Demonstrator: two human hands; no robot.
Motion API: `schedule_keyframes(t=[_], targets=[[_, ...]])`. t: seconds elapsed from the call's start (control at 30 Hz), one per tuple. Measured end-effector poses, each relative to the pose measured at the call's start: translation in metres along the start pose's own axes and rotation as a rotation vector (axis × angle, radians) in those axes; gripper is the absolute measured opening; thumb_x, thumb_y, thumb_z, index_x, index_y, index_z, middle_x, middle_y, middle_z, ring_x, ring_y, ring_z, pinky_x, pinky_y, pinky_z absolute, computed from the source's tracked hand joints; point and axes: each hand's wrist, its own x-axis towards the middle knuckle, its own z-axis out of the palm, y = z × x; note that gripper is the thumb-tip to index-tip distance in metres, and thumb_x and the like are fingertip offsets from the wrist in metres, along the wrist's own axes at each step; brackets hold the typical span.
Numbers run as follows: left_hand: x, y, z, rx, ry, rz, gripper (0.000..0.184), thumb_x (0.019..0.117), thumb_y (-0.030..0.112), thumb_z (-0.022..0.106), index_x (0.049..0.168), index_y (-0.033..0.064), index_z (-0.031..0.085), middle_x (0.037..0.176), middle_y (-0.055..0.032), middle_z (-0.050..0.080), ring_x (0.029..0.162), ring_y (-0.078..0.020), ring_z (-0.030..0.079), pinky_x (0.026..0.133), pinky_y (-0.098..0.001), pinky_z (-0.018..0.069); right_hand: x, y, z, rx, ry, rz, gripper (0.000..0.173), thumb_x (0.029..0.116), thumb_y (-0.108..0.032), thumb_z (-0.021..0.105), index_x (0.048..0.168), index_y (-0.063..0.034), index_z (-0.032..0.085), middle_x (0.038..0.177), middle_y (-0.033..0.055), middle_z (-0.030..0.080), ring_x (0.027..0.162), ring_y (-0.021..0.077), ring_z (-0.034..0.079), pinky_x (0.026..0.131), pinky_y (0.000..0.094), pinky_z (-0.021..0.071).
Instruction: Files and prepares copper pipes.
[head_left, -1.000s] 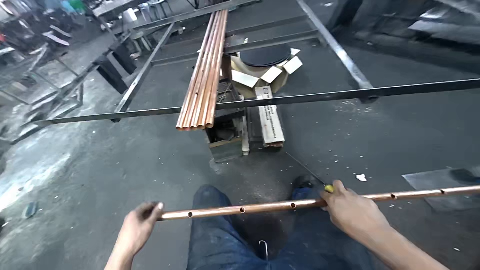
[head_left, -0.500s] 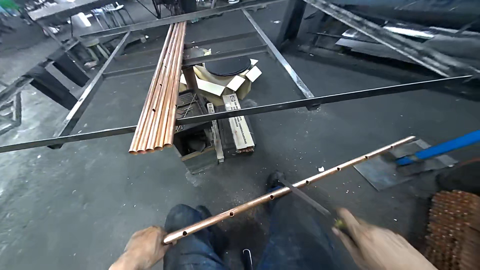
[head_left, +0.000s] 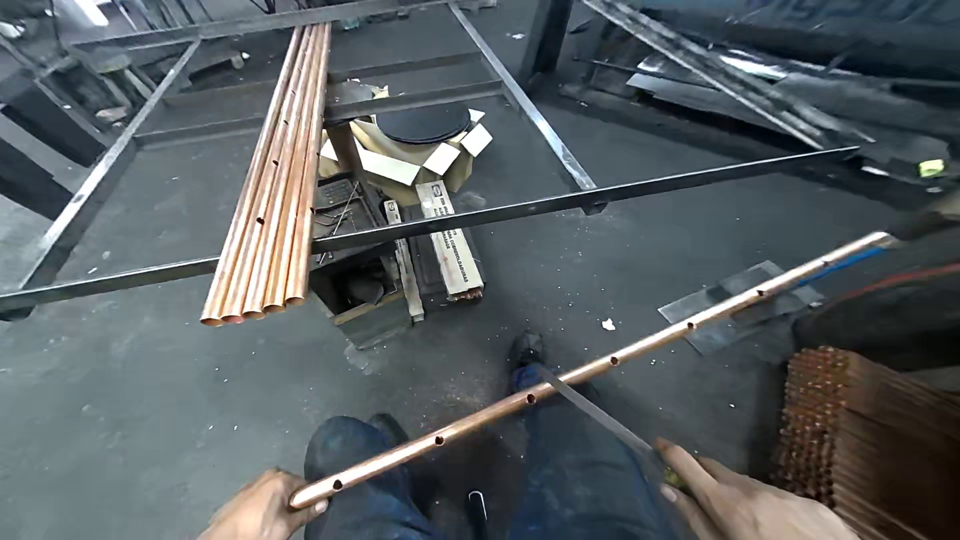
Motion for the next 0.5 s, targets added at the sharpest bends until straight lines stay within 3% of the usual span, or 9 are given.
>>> schedule_keyframes(t=[0.23, 0.5], targets=[[0.018, 0.044, -0.029, 0.149, -0.052, -0.073, 0.064, 0.0892, 0.074, 0.060, 0.089, 0.0115, 0.073, 0.084, -0.0132, 0.073, 0.085, -0.0348, 0.072, 0.076, -0.0622, 0.0569, -0.022, 0.001, 0.020, -0.049, -0.051, 0.060, 0.044, 0.1097, -0.036, 0.040, 0.136, -0.0053, 0.056, 0.105, 0.0277, 0.068, 0.086, 0.0498, 0.070, 0.063, 0.0640, 0.0548], [0.018, 0.049, -0.023, 0.163, -0.065, -0.088, 0.061, 0.0915, 0.071, 0.058, 0.087, 0.0114, 0.072, 0.083, -0.0127, 0.072, 0.084, -0.0341, 0.072, 0.075, -0.0615, 0.0572, -0.030, -0.001, 0.030, -0.084, -0.032, 0.053, 0.040, 0.1101, -0.032, 0.039, 0.136, -0.0052, 0.056, 0.103, 0.0269, 0.068, 0.088, 0.0490, 0.070, 0.062, 0.0609, 0.0555]])
